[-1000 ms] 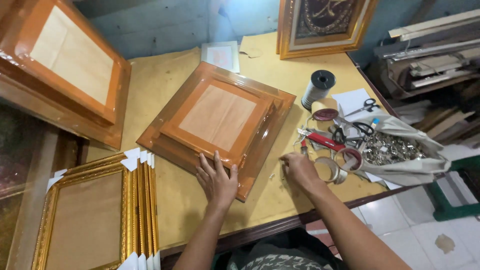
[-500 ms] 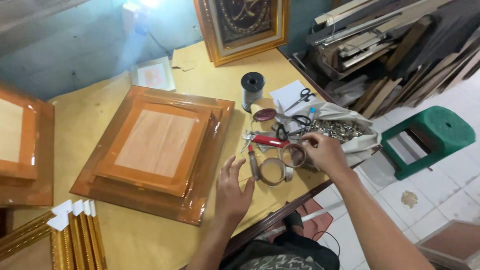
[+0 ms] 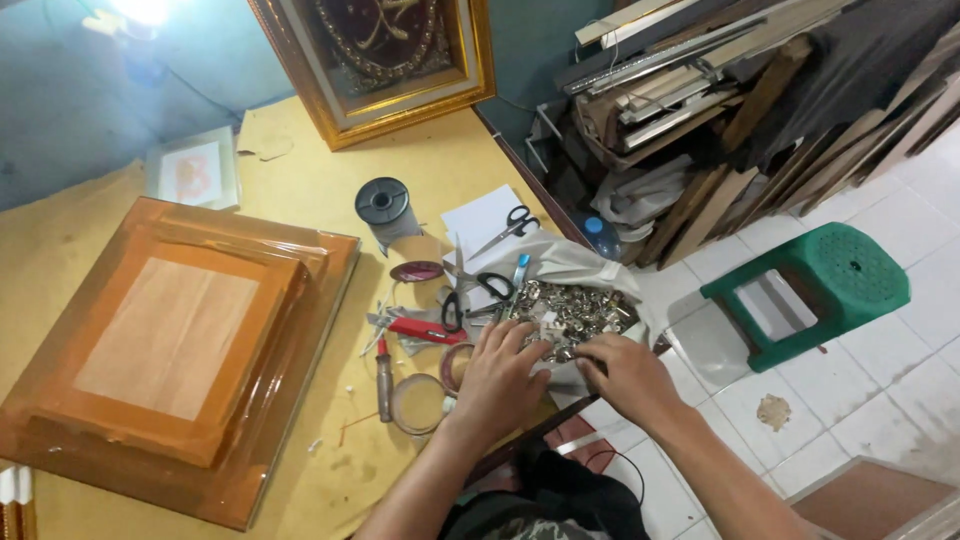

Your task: Securing wire and metal clips to the back of picture frames in a workshop.

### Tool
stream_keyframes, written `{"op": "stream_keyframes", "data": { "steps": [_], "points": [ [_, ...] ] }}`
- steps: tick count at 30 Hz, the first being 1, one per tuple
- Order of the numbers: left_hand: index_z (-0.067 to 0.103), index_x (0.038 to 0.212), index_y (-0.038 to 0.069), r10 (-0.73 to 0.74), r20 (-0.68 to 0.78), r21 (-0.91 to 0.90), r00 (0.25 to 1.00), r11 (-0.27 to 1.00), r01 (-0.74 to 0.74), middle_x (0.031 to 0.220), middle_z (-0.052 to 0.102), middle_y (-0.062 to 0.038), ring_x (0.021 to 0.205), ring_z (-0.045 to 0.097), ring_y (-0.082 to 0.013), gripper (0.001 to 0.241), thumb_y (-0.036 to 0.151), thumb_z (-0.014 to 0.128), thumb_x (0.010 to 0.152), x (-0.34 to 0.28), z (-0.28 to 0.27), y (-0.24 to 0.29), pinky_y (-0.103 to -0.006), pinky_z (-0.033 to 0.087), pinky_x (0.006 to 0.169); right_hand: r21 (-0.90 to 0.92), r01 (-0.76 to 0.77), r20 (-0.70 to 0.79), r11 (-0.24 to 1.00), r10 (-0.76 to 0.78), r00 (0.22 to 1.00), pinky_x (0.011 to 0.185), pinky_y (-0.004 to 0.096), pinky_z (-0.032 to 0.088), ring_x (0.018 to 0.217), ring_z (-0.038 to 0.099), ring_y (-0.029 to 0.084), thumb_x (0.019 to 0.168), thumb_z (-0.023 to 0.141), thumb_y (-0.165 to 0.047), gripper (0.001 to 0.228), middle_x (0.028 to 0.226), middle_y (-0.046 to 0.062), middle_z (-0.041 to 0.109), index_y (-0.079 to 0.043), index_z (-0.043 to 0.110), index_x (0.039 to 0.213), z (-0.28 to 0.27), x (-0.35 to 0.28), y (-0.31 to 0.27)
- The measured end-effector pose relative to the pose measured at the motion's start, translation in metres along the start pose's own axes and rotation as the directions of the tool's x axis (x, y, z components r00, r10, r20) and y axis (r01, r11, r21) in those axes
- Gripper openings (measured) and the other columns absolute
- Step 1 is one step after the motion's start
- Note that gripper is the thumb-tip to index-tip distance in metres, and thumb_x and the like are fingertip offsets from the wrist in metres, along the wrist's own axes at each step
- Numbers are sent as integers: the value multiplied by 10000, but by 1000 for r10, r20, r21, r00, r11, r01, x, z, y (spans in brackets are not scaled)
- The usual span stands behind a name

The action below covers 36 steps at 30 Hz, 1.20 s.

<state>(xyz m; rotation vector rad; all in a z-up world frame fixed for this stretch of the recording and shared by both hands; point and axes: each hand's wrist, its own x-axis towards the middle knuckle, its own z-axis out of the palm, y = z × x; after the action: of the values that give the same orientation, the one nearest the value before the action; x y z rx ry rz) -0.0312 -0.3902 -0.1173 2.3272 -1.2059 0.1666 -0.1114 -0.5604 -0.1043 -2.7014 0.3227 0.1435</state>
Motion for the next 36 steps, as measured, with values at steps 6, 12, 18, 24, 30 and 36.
{"op": "stream_keyframes", "data": {
  "steps": [6,12,18,24,30,36],
  "points": [
    [625,724,261,-47,162,98,986,995,31,805,554,18,778,564,-232,99,329,583,664,6,50,2,-411,379,818,-88,-35,-59,995,29,998,765,299,497,908,583,167,828,514,-268,242,884,-52,616,-297,602,1051,-36,43,22],
    [664,696,171,-62,111,43,992,997,58,787,551,-22,774,474,-218,100,142,579,652,6,24,26,-360,342,805,-194,526,147,828,-506,850,677,340,435,774,512,201,594,713,-347,382,872,-16,545,-279,645,963,3,64,50],
    [695,720,202,-153,100,32,983,988,151,773,550,6,746,467,-205,102,175,619,659,3,35,28,-340,352,753,5,273,-148,962,-269,952,565,313,461,640,561,195,717,620,-225,117,775,-22,562,-187,615,828,-10,66,44],
    [601,961,128,-130,113,45,985,991,126,962,553,-32,828,493,-246,286,134,577,676,7,28,32,-358,380,765,131,314,12,940,-318,948,611,291,461,671,565,162,635,617,-143,196,776,-22,580,-179,611,827,-33,76,33],
    [606,955,120,-151,19,90,988,985,149,1122,496,-109,971,441,-298,322,152,600,635,5,31,34,-401,356,798,-88,237,148,968,-222,964,603,300,479,666,575,164,708,615,-272,68,778,-49,563,-263,663,755,-15,74,44],
    [617,934,105,-87,19,48,996,995,86,1007,538,-91,898,453,-278,274,132,561,667,6,15,43,-430,316,856,8,193,-45,981,-193,980,603,354,485,639,583,240,697,612,-161,120,802,36,557,-147,585,813,-15,66,48]
  ]
}}
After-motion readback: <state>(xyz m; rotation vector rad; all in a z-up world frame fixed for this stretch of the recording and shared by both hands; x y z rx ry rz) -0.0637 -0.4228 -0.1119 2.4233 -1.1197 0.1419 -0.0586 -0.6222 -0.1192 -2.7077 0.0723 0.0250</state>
